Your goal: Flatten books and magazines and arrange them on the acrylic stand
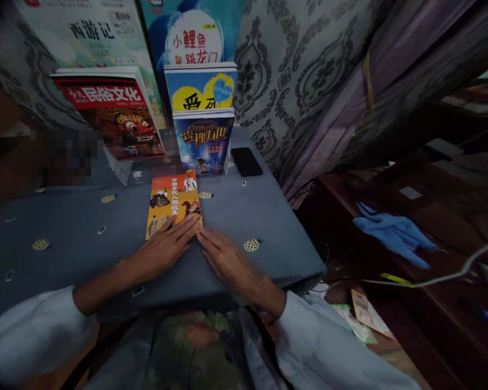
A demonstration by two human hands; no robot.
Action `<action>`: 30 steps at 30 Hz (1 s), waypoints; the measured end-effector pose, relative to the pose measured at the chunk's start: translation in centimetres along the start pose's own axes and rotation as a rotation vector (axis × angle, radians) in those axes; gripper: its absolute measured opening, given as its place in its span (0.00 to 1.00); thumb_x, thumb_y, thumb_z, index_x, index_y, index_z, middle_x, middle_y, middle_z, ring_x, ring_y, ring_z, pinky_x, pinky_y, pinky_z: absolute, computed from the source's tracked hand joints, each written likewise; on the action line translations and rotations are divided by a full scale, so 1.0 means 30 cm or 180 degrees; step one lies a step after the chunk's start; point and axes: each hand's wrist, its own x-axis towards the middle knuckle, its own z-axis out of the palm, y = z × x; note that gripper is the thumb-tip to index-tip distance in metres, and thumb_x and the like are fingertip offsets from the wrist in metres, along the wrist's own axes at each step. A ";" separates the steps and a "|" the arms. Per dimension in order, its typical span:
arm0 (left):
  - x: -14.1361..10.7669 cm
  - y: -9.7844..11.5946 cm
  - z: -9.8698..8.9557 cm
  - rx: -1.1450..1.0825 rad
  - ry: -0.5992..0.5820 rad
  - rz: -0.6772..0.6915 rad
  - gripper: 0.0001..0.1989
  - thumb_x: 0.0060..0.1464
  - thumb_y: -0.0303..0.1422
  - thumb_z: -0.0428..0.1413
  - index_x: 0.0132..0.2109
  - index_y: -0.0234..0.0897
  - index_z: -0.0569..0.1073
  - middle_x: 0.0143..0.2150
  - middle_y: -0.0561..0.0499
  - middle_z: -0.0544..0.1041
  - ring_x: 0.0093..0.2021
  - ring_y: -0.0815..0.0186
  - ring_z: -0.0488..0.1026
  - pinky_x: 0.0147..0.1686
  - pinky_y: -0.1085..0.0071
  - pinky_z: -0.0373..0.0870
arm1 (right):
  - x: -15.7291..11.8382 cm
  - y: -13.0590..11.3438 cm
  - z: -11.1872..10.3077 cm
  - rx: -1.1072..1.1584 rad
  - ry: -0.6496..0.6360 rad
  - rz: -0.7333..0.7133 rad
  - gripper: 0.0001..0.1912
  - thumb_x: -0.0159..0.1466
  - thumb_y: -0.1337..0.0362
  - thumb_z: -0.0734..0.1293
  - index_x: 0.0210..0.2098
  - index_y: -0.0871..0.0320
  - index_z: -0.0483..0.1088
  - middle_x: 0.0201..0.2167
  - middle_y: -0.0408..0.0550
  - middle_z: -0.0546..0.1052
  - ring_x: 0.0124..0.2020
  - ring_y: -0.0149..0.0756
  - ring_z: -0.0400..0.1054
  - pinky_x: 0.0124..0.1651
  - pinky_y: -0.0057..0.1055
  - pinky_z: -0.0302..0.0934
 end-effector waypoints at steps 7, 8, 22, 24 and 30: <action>-0.121 0.046 0.020 0.0275 0.0250 -0.0125 0.26 0.73 0.36 0.37 0.72 0.32 0.50 0.72 0.39 0.58 0.74 0.58 0.51 0.71 0.53 0.47 | 0.002 0.006 0.003 -0.0145 0.0086 -0.0224 0.23 0.72 0.70 0.57 0.64 0.58 0.66 0.62 0.57 0.72 0.66 0.45 0.63 0.68 0.51 0.60; -0.140 0.044 0.021 0.0285 0.0286 -0.0163 0.27 0.73 0.38 0.37 0.73 0.32 0.49 0.72 0.39 0.58 0.73 0.58 0.52 0.71 0.53 0.48 | 0.004 0.007 0.002 -0.0099 0.0101 -0.0231 0.23 0.72 0.70 0.57 0.65 0.56 0.65 0.62 0.56 0.72 0.66 0.45 0.64 0.68 0.52 0.60; -0.169 -0.159 -0.009 -0.0500 0.0327 -0.0950 0.32 0.71 0.47 0.41 0.74 0.37 0.47 0.75 0.40 0.51 0.75 0.58 0.46 0.71 0.55 0.52 | 0.102 0.044 -0.006 0.0431 0.0048 0.0170 0.23 0.73 0.61 0.58 0.65 0.53 0.65 0.64 0.55 0.70 0.63 0.47 0.67 0.64 0.51 0.65; -0.131 -0.197 -0.001 -0.0656 0.0361 -0.1070 0.33 0.70 0.47 0.40 0.73 0.33 0.49 0.75 0.38 0.50 0.75 0.57 0.43 0.71 0.55 0.51 | 0.135 0.058 -0.005 0.0484 0.0029 0.0203 0.22 0.73 0.60 0.58 0.64 0.55 0.66 0.65 0.56 0.69 0.64 0.47 0.66 0.65 0.51 0.64; -0.035 -0.295 0.050 -0.0822 0.0576 -0.1413 0.34 0.69 0.48 0.40 0.71 0.27 0.52 0.74 0.32 0.49 0.75 0.51 0.41 0.70 0.49 0.50 | 0.233 0.120 0.015 0.0539 0.0109 0.0247 0.22 0.72 0.60 0.59 0.62 0.58 0.68 0.65 0.59 0.68 0.66 0.48 0.64 0.65 0.53 0.61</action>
